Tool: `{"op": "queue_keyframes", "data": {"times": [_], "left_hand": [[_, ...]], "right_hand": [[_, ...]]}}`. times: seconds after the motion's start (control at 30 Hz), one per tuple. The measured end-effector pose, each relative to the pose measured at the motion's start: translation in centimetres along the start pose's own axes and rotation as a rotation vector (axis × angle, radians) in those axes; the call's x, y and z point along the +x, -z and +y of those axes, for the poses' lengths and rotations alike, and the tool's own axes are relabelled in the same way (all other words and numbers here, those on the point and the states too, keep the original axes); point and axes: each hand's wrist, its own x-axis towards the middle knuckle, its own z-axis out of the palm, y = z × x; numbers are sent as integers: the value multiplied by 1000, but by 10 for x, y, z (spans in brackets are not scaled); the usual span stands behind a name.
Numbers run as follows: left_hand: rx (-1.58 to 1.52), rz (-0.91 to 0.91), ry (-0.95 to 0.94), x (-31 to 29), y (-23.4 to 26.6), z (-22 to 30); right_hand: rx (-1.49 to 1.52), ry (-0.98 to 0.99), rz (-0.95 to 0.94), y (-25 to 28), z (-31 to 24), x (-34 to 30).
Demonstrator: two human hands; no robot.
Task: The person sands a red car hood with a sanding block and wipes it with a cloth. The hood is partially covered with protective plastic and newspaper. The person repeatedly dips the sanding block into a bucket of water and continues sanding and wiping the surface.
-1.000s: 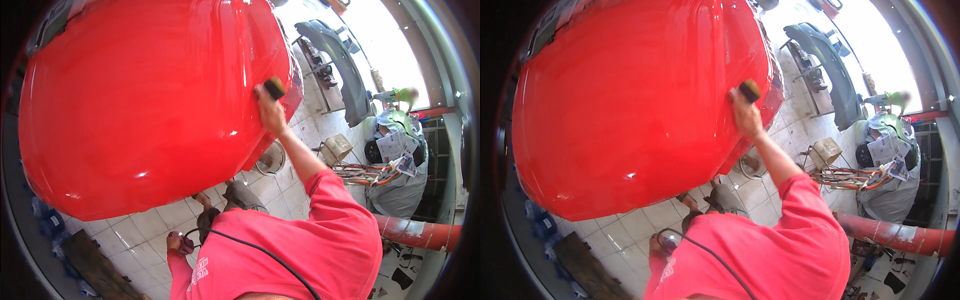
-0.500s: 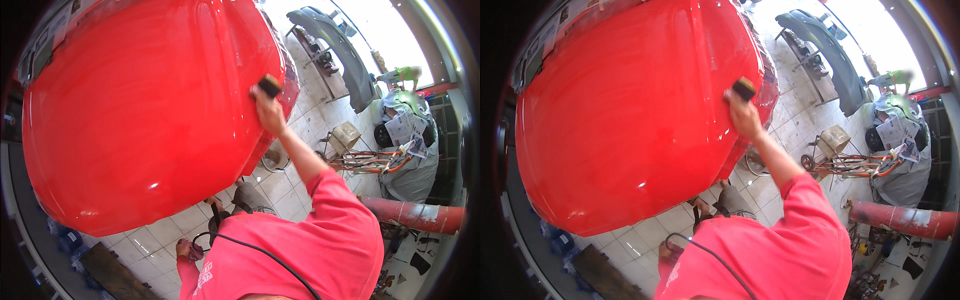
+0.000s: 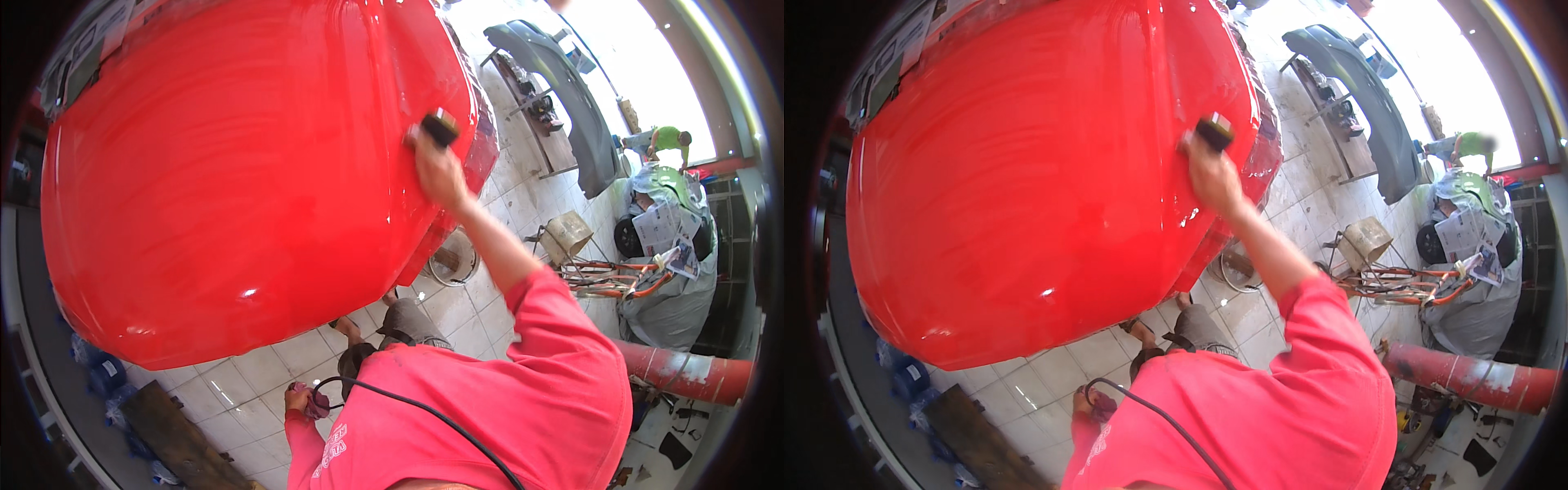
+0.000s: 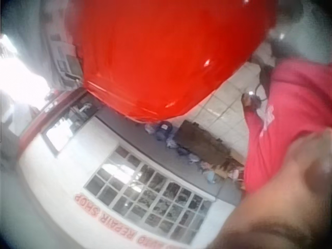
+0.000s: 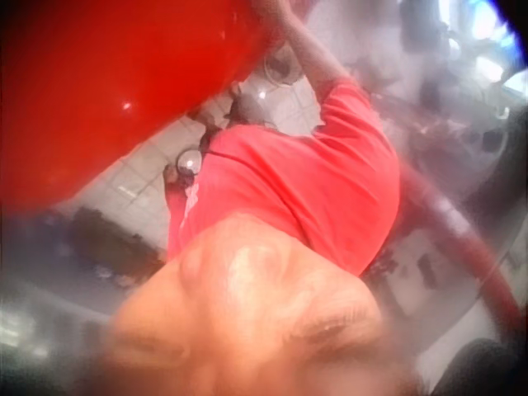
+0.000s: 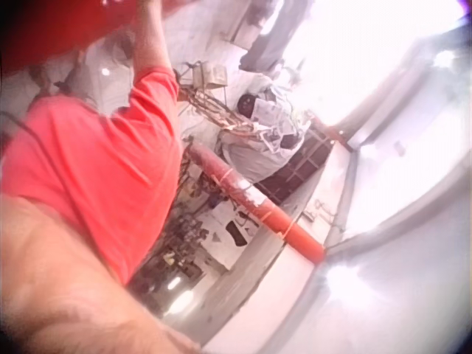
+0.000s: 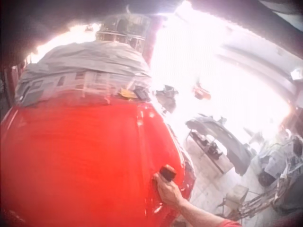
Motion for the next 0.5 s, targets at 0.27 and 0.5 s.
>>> {"op": "queue_keyframes", "data": {"times": [0.27, 0.5], "left_hand": [[-27, 35, -26, -18, -12, 8], [-286, -5, 100, -26, -29, 13]], "right_hand": [[-145, -333, -107, -21, 2, 64], [41, 77, 10, 3, 23, 10]]}}
